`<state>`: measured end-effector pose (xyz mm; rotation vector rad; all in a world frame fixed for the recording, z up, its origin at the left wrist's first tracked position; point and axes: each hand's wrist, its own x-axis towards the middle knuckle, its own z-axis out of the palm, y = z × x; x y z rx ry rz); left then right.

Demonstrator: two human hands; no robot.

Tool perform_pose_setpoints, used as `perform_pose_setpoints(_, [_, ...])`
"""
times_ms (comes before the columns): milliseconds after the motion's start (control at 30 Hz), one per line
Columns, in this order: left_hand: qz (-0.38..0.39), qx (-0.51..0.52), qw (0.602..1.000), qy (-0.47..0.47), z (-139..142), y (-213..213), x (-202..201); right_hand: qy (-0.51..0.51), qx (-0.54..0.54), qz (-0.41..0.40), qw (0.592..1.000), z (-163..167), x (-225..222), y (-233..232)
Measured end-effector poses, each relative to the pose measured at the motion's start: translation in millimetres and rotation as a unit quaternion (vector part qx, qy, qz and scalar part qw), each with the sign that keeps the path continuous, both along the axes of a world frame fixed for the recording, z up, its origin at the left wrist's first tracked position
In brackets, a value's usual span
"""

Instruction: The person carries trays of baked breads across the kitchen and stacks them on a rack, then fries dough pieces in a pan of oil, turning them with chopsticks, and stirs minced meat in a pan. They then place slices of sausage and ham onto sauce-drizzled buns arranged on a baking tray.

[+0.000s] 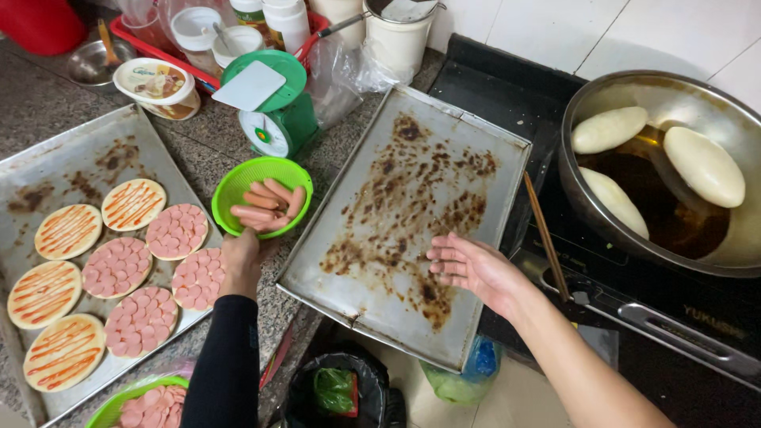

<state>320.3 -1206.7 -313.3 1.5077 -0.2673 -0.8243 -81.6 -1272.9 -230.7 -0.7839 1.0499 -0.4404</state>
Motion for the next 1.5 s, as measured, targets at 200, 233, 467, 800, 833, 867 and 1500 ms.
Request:
perform_pose_setpoints(200, [-0.053, 0.004, 0.986, 0.156, -11.6, 5.2, -5.7, 0.020, 0.007, 0.024, 0.999, -12.7, 10.1, 0.7])
perform_pose_setpoints(233, [-0.054, 0.017, 0.988, 0.141, -10.5, 11.1, -6.2, 0.018, 0.011, 0.025, 0.999, -15.0, 12.3, 4.7])
perform_pose_setpoints(467, [-0.082, -0.072, 0.938, -0.330, 44.1, 54.5, -84.4, -0.026, 0.003, 0.081, 0.996, -8.2, 23.0, 34.1])
perform_pose_setpoints(800, [-0.329, -0.290, 0.686, -0.580, 188.0, 109.6, -334.6, -0.342, -0.031, 0.060, 0.937, 46.7, -101.7, 99.6])
perform_pose_setpoints(833, [-0.351, -0.291, 0.658, -0.599, 191.5, 113.4, -358.7, -0.312, -0.033, 0.028, 0.949, 59.0, -132.9, 107.7])
perform_pose_setpoints(867, [-0.373, -0.292, 0.628, -0.617, 193.6, 118.5, -382.8, -0.283, -0.033, 0.001, 0.959, 73.4, -159.7, 111.2])
perform_pose_setpoints(1500, [-0.545, -0.352, 0.569, -0.506, 162.1, 111.5, -732.8, -0.074, -0.134, -0.442, 0.884, 95.0, -653.1, 243.5])
